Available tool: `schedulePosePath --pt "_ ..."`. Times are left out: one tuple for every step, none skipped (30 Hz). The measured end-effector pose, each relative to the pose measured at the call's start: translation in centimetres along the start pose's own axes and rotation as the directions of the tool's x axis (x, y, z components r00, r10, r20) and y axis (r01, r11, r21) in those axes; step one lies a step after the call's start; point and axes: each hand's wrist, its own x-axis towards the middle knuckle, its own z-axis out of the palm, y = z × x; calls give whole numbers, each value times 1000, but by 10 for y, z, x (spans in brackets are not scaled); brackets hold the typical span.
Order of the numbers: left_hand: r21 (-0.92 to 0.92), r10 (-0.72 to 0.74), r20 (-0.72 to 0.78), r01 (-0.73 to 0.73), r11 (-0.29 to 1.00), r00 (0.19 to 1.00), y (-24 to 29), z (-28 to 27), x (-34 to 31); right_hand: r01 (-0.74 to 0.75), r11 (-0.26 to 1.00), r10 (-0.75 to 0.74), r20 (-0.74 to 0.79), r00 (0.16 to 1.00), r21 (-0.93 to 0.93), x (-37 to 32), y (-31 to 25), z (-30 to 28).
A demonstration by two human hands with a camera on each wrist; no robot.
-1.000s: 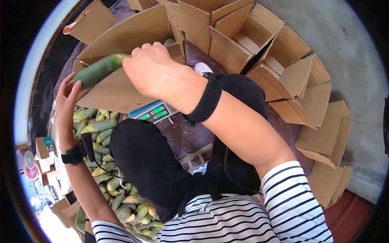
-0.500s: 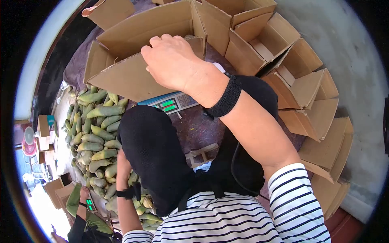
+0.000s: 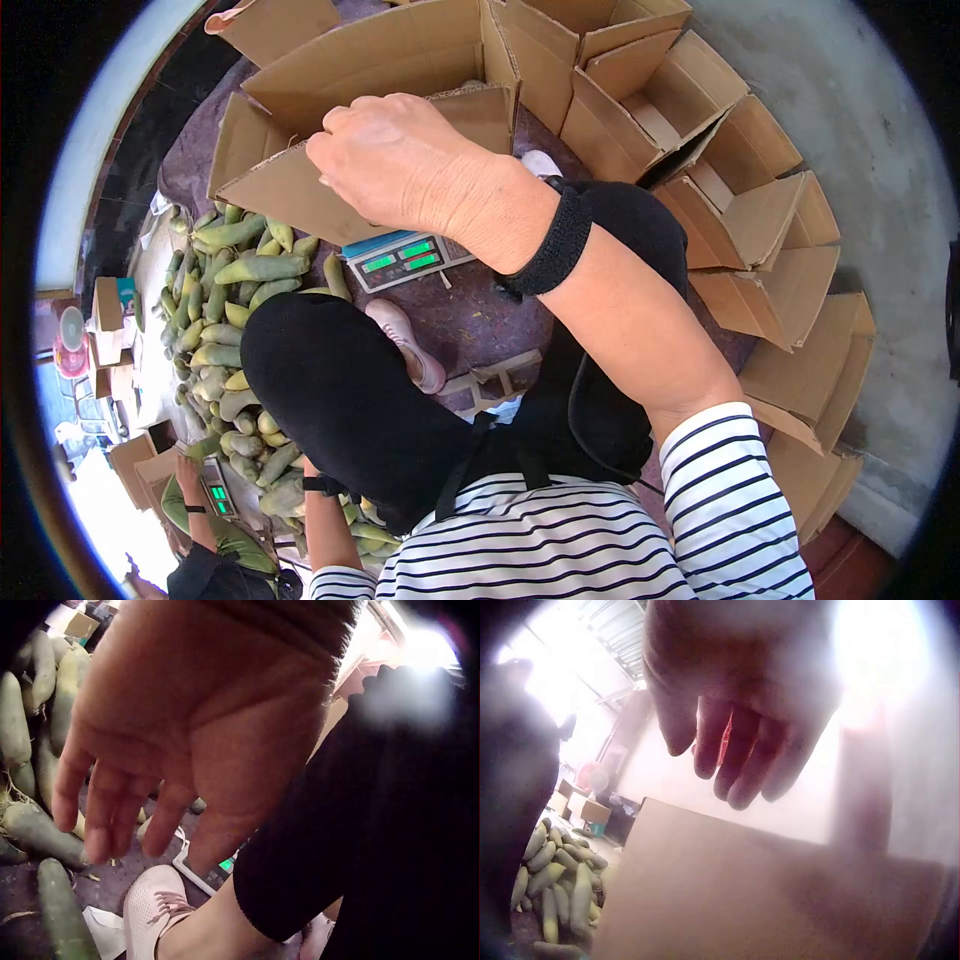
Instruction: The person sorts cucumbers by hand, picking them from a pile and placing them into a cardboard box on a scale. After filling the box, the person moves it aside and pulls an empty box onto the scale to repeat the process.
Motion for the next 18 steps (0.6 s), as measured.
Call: schedulePosePath --pt "-4 -4 7 4 1000 1000 -1 0 1 -6 1000 6 15 1000 -11 0 0 -1" --pt "-8 -8 14 8 1000 1000 -2 1 -2 -4 1000 4 17 1000 -10 -1 0 -1" --pt "-12 -12 20 12 1000 1000 -2 2 -4 -3 1000 3 20 1000 -13 0 1 -1" --pt "-17 -17 24 17 1000 1000 -2 5 -5 -1 1000 1 22 1000 -15 0 1 0" --pt "-21 -21 29 22 1000 999 -2 7 -4 3 1000 -2 24 1000 -13 0 2 0" --pt "-25 -25 34 26 999 999 1 11 0 1 1000 -1 22 1000 -7 -1 3 0" --pt "-30 -28 39 30 999 999 2 13 3 -2 1000 2 21 1000 -2 -2 3 -1" --pt "-34 -31 45 33 999 999 4 16 3 2 1000 -2 23 1000 -2 -3 3 0" --pt "-39 -33 51 35 999 998 3 19 2 -9 1000 9 44 999 -6 -3 3 0" --pt "-43 -36 56 38 998 998 3 17 -1 -19 1000 20 65 998 -10 -3 4 0" --pt "-48 -39 62 41 998 997 1 22 -4 -16 1000 16 67 998 -9 -3 4 0" --pt "-52 -42 67 45 998 997 6 25 6 -27 1000 28 71 997 -16 -3 5 0" --pt "-57 -45 73 49 997 996 9 27 12 -38 999 40 75 996 -23 -3 5 -1" --pt "-63 -48 78 53 997 996 7 27 9 -34 999 35 79 996 -22 -3 5 -1" --pt "-70 -52 83 58 996 995 3 28 3 -33 999 35 74 997 -31 -3 5 -2" --pt "-78 -56 86 63 995 995 -1 28 -4 -29 999 31 69 997 -38 -3 5 -2" --pt "-88 -62 84 69 994 995 -6 28 -14 -16 999 19 73 997 -33 -3 7 -3" --pt "-99 -71 75 78 992 995 -11 28 -23 -11 1000 13 83 996 -24 -4 9 -4"
